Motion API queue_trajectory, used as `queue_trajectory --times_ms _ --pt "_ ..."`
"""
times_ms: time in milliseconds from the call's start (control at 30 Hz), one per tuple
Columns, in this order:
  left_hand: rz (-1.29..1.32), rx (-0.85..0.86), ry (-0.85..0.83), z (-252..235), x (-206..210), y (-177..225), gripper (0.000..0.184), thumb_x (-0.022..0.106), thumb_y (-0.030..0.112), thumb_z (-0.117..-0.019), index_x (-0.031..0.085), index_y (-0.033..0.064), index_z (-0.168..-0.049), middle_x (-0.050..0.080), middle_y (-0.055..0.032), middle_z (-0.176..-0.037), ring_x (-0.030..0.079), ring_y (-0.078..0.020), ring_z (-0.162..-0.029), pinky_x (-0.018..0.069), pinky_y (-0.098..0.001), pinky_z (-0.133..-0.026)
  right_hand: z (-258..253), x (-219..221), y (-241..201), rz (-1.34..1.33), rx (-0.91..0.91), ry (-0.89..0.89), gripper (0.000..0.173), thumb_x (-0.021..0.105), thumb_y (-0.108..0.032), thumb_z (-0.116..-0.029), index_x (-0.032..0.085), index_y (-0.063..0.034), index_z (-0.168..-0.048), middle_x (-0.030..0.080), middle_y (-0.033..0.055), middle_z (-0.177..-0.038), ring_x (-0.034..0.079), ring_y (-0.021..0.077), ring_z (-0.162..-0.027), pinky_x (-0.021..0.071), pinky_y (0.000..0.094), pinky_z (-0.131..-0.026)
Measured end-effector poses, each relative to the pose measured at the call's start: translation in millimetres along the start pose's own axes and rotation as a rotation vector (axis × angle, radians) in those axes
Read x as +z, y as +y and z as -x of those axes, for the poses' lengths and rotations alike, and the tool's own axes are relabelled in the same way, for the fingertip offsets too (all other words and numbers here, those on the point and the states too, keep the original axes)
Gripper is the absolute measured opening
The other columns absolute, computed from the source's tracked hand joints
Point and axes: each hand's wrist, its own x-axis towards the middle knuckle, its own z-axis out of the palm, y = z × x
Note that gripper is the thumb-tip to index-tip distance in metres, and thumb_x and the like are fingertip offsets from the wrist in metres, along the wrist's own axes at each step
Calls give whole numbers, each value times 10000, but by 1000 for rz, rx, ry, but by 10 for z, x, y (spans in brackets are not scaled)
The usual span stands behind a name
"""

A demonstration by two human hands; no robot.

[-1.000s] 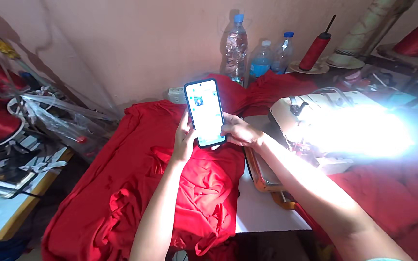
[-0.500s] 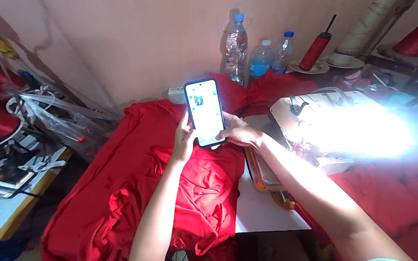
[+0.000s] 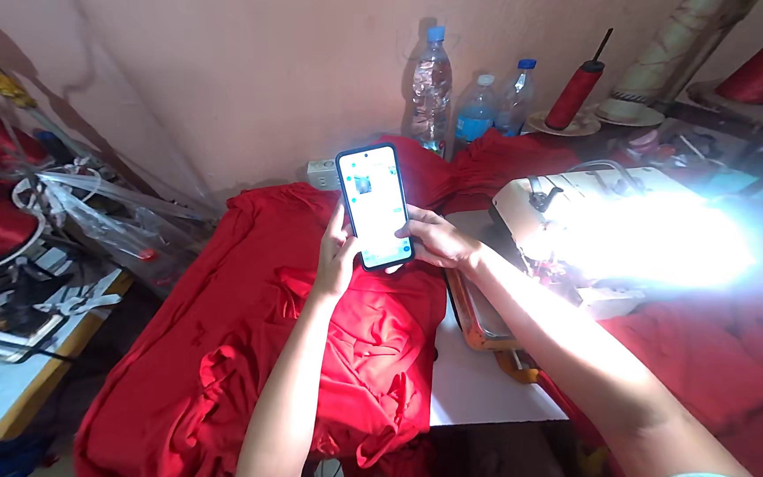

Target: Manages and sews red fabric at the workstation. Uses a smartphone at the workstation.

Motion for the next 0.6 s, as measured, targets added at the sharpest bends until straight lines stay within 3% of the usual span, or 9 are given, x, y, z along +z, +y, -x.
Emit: queue_trajectory --times_ms 167,233,400,500,600 --pt "-3 -4 -6 6 14 -11 763 363 -55 -874 159 35 -1603 638 -74 -1311 677 -46 -1033 568 -269 -906 -43 -52 42 -51 -3 -54 406 334 -223 -984 466 -166 -1364 696 41 -1091 715 163 -901 617 354 -686" --pt "-14 3 -11 13 26 -5 756 371 -53 -881 155 22 -1601 643 -78 -1299 675 -46 -1045 562 -273 -928 -39 -40 33 -60 6 -37 391 308 -288 -1017 476 -165 -1349 699 42 -1082 716 164 -902 614 348 -678" --pt "-29 15 -17 15 28 2 759 370 -58 -880 155 23 -1603 645 -79 -1296 679 -46 -1037 564 -274 -929 -31 -10 8 -67 25 -1 408 214 -299 -1084 497 -142 -1332 705 55 -1071 717 169 -894 612 353 -691" --pt "-22 20 -22 18 26 -2 765 366 -66 -879 140 19 -1605 637 -93 -1304 676 -49 -1038 562 -275 -928 -48 -44 45 -77 10 -28 408 230 -302 -1060 464 -156 -1360 695 53 -1097 713 174 -912 611 360 -693" --pt "-68 50 13 17 21 -22 739 381 -45 -878 201 -5 -1594 556 -126 -1422 633 -61 -1148 535 -278 -976 -58 -85 83 -94 -34 -101 413 250 -337 -1013 502 -183 -1302 714 14 -1083 720 151 -921 616 348 -685"
